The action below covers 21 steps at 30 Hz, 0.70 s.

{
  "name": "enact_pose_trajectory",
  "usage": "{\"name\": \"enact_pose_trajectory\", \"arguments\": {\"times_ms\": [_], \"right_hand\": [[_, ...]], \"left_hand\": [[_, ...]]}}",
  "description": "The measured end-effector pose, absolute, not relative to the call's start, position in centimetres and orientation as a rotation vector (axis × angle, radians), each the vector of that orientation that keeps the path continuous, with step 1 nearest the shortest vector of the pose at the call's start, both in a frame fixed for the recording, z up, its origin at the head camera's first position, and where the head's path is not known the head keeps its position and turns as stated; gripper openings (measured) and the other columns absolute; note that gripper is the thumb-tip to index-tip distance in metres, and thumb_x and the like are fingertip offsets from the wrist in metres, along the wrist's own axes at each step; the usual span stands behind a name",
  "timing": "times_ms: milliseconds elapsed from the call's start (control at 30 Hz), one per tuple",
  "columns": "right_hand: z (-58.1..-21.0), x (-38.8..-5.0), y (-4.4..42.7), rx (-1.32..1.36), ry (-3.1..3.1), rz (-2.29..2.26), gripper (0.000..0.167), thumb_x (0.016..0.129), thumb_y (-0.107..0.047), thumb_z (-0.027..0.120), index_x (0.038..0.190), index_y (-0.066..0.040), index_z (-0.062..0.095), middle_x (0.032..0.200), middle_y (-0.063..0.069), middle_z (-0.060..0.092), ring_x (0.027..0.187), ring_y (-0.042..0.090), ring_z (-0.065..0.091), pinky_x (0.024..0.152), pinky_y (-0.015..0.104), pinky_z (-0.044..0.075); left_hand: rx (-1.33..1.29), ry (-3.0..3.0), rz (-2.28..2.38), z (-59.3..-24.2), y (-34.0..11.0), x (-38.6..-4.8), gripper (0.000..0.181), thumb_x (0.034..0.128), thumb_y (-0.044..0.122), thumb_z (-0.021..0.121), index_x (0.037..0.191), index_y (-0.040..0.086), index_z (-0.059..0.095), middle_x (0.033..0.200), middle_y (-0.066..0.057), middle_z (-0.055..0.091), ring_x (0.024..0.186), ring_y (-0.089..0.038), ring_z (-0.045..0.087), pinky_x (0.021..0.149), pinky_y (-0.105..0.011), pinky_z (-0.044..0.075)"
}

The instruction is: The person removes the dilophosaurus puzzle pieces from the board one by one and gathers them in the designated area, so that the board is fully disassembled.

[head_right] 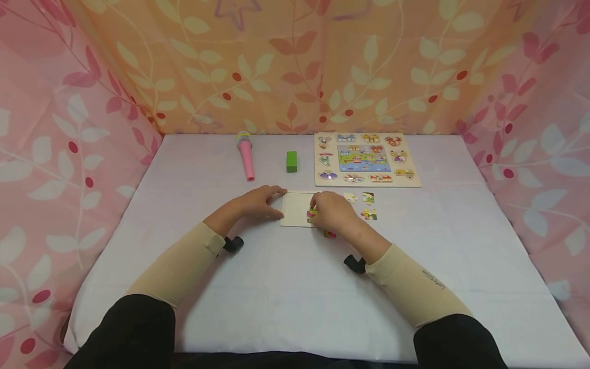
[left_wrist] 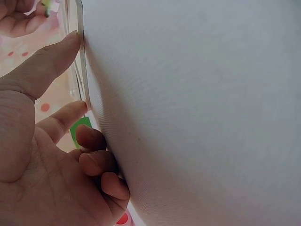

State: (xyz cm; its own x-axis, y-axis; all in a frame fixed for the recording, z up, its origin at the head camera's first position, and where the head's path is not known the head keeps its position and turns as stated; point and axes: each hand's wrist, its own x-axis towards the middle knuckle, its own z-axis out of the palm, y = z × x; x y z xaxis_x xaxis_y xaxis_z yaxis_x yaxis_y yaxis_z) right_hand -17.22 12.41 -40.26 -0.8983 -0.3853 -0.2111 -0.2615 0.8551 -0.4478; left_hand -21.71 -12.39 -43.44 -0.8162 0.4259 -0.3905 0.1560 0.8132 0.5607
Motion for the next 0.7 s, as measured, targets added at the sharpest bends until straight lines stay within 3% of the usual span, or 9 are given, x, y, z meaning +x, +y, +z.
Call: {"name": "enact_pose_trajectory", "arguments": {"times_ms": [267, 533, 700], "right_hand": [[-38.0, -16.0, 13.2, -0.522, 2.783, -0.666, 0.038, 0.081, -0.016, 0.085, 0.114, -0.002, 0.07, 0.096, 0.008, 0.065, 0.089, 0.026, 0.057, 0.081, 0.041, 0.048], [-36.3, -14.6, 14.7, -0.544, 2.825, -0.728, 0.036, 0.082, -0.017, 0.084, 0.114, -0.004, 0.071, 0.103, 0.008, 0.069, 0.101, 0.031, 0.063, 0.087, 0.045, 0.05], [-35.2, -13.4, 16.0, -0.514, 2.835, -0.762, 0.039, 0.084, -0.019, 0.085, 0.118, -0.006, 0.071, 0.108, 0.01, 0.069, 0.104, 0.032, 0.061, 0.09, 0.048, 0.049]], "left_hand": [[0.424, 2.487, 0.705, -43.5, -12.4, -21.7, 0.079, 0.0885, 0.038, 0.081, 0.157, 0.028, 0.043, 0.149, -0.01, 0.047, 0.129, -0.026, 0.046, 0.11, -0.052, 0.04], [0.49, 2.501, 0.679, -43.7, -12.6, -22.0, 0.08, 0.0878, 0.038, 0.081, 0.157, 0.025, 0.043, 0.124, -0.012, 0.055, 0.109, -0.026, 0.052, 0.099, -0.044, 0.045], [0.493, 2.498, 0.676, -43.8, -12.6, -22.0, 0.08, 0.088, 0.039, 0.08, 0.157, 0.025, 0.042, 0.126, -0.011, 0.054, 0.11, -0.025, 0.051, 0.1, -0.045, 0.045]]}}
